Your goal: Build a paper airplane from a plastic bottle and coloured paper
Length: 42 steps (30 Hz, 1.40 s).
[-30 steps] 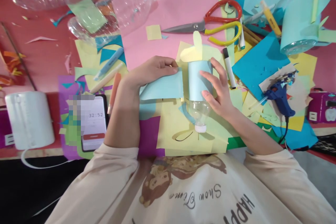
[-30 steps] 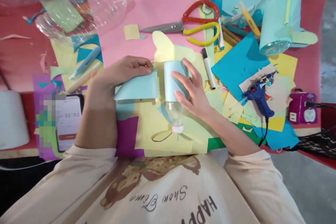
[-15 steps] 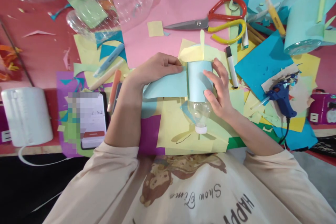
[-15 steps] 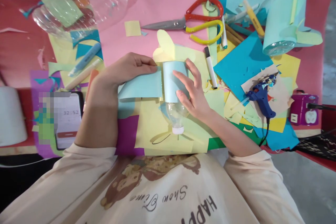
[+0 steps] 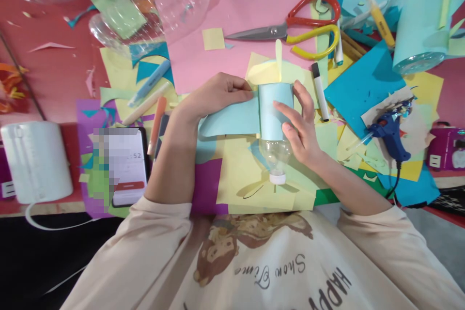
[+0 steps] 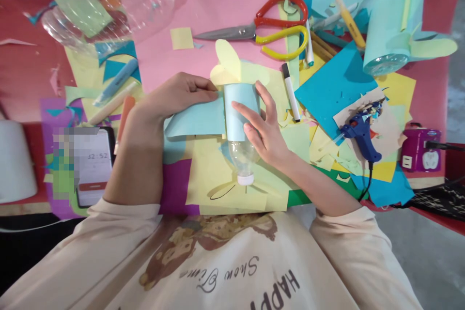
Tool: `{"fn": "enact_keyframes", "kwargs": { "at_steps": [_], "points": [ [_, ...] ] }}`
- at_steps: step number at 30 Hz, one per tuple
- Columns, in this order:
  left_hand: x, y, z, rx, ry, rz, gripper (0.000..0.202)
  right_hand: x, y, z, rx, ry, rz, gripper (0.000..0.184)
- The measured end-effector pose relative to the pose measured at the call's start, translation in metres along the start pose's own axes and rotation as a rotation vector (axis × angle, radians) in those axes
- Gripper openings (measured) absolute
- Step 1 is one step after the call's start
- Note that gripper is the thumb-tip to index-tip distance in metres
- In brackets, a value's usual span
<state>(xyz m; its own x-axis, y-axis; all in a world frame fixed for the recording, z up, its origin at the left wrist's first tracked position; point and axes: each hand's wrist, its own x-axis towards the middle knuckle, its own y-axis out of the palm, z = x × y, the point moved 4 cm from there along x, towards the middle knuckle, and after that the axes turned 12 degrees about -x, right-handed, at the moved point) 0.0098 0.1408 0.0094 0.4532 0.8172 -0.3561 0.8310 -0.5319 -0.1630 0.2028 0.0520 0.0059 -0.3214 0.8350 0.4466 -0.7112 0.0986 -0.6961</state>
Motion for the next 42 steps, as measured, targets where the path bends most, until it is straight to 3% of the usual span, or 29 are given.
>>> {"fn": "enact_keyframes", "kwargs": {
  "at_steps": [17, 30, 34, 37, 40, 42],
  "points": [
    [0.000, 0.000, 0.001, -0.021, 0.017, -0.027, 0.022, -0.003, 0.001, -0.001, -0.053, 0.062, 0.022, 0.043],
    [0.001, 0.001, 0.000, -0.024, 0.020, -0.033, 0.022, -0.001, 0.000, 0.001, -0.033, 0.023, 0.006, 0.043],
    [0.000, -0.005, 0.000, -0.194, 0.024, -0.110, 0.024, -0.002, 0.002, 0.000, -0.012, 0.049, 0.036, 0.044],
    [-0.006, -0.012, 0.001, -0.414, -0.053, -0.176, 0.036, -0.004, 0.004, -0.003, -0.002, 0.095, 0.056, 0.044],
    [-0.019, -0.015, -0.003, -0.552, -0.147, -0.161, 0.045, -0.005, 0.004, -0.005, -0.025, 0.132, 0.081, 0.044],
    [-0.029, -0.015, -0.005, -0.683, -0.138, -0.168, 0.042, -0.005, 0.005, -0.005, -0.031, 0.138, 0.088, 0.044]
  ]
}}
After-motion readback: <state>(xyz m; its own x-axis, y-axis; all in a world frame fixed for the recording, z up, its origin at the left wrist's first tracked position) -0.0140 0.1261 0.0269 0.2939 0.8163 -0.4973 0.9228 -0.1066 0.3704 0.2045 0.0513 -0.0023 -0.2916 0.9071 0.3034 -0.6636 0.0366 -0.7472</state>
